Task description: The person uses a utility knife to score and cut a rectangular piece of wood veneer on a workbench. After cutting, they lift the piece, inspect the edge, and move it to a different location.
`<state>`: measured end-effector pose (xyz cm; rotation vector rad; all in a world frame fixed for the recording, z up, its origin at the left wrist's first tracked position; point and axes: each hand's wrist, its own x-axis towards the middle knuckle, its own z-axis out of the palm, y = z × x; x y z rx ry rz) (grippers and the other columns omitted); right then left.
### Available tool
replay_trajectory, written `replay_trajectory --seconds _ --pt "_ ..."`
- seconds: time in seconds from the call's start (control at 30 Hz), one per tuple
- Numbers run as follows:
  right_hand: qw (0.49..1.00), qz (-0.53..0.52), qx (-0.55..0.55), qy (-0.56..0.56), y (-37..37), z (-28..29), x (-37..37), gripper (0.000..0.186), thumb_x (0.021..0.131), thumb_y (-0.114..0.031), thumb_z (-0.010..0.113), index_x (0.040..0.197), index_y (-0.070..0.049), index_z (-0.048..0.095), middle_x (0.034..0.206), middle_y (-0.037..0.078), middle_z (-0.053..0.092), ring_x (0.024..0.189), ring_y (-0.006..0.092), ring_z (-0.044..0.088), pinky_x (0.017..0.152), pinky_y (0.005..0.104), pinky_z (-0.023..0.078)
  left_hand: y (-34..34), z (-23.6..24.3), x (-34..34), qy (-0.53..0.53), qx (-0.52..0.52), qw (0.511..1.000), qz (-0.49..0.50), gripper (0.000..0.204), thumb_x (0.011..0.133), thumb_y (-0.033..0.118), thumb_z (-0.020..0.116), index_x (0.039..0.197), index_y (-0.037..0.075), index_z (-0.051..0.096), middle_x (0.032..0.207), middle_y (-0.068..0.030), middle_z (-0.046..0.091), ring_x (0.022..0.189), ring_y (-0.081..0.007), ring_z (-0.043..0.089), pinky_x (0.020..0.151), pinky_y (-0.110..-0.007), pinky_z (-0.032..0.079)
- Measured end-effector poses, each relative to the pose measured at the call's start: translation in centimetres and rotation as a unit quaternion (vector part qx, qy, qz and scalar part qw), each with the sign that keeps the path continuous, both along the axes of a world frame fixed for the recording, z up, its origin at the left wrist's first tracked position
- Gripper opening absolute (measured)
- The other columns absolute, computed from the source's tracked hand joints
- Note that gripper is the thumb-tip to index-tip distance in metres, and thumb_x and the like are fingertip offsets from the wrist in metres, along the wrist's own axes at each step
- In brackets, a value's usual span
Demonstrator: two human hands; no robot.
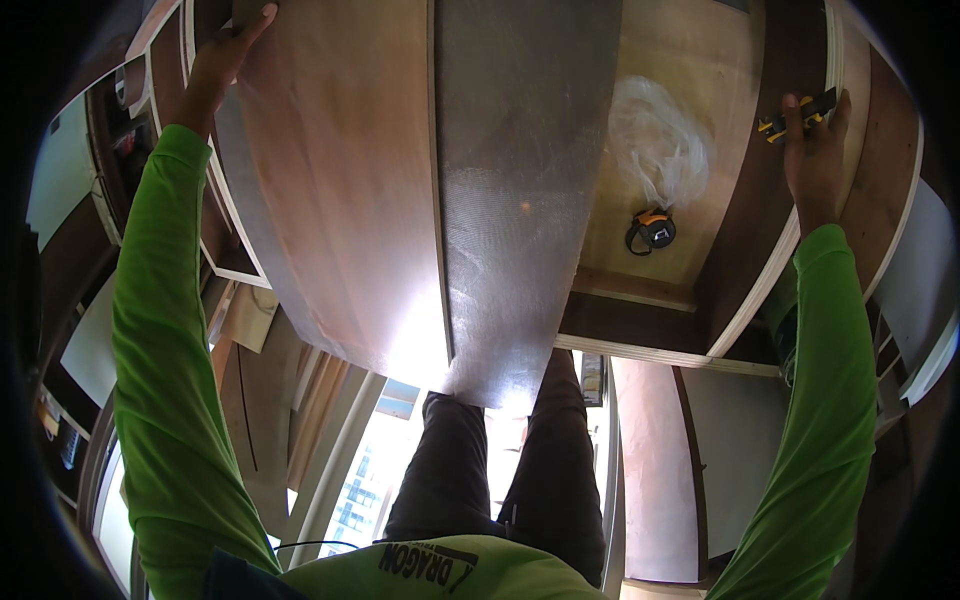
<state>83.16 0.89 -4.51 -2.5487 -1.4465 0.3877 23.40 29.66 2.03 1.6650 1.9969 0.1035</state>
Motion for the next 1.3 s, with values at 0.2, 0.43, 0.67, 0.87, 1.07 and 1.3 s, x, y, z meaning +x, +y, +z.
replay_trajectory --seconds 0.2,0.43,0.67,0.87,1.07,1.3 --pt "1.000 -0.003 -0.008 -0.002 0.5 0.1 -0.2 0.062 0.095 -0.059 0.050 0.120 -0.005 0.068 0.161 0.013 0.021 0.127 0.0339 0.053 0.108 0.0400 0.039 2.2 0.2 -1.5 0.202 -0.061 0.975 -0.072 0.094 0.072 0.080 0.061 0.119 -0.002 0.066 0.095 -0.0179 0.070 0.093 -0.0296 0.067 0.086 -0.038 0.050" --pt "1.000 -0.017 -0.008 0.017 0.2 0.0 -0.1 0.060 0.094 -0.058 0.052 0.118 -0.006 0.070 0.162 0.012 0.020 0.125 0.0328 0.055 0.105 0.0395 0.041 -3.2 -1.8 2.0 0.153 0.317 0.890 -0.289 0.085 0.072 0.055 0.080 0.134 0.001 0.055 0.124 -0.0198 0.061 0.110 -0.0328 0.061 0.095 -0.041 0.048" --pt "0.997 -0.026 -0.004 0.066 -0.2 -0.1 0.2 0.059 0.095 -0.057 0.052 0.117 -0.005 0.070 0.161 0.013 0.022 0.123 0.0325 0.057 0.103 0.0394 0.043 -10.9 3.5 11.5 0.153 0.034 0.905 -0.396 0.126 0.054 0.043 0.093 0.156 0.022 0.022 0.161 -0.0221 0.014 0.144 -0.0499 0.020 0.111 -0.058 0.036" --pt "0.999 0.023 0.021 0.027 0.1 0.5 -0.4 0.056 0.096 -0.053 0.052 0.119 -0.004 0.069 0.161 0.017 0.021 0.125 0.0336 0.055 0.105 0.0404 0.042 -10.7 5.0 13.5 0.212 -0.073 0.902 -0.368 0.139 0.051 0.045 0.094 0.158 0.020 0.009 0.159 -0.0295 0.007 0.143 -0.0579 0.011 0.108 -0.066 0.035" --pt "0.997 0.036 0.063 0.013 -0.3 -0.1 0.9 0.053 0.097 -0.050 0.052 0.124 -0.007 0.067 0.161 0.019 0.020 0.136 0.0384 0.042 0.110 0.0430 0.036 -10.1 5.6 14.7 0.209 -0.103 0.899 -0.370 0.142 0.052 0.046 0.094 0.157 0.016 0.003 0.157 -0.0335 0.005 0.142 -0.0601 0.009 0.106 -0.068 0.036" --pt "0.933 -0.107 0.266 0.218 1.0 7.9 -8.7 0.048 0.099 -0.048 0.051 0.116 -0.005 0.064 0.123 0.020 0.058 0.103 0.0277 0.062 0.092 0.0382 0.049 -10.1 6.5 14.3 0.236 -0.122 0.891 -0.369 0.143 0.055 0.049 0.092 0.158 0.017 -0.001 0.159 -0.0321 0.000 0.143 -0.0592 0.007 0.105 -0.067 0.038"
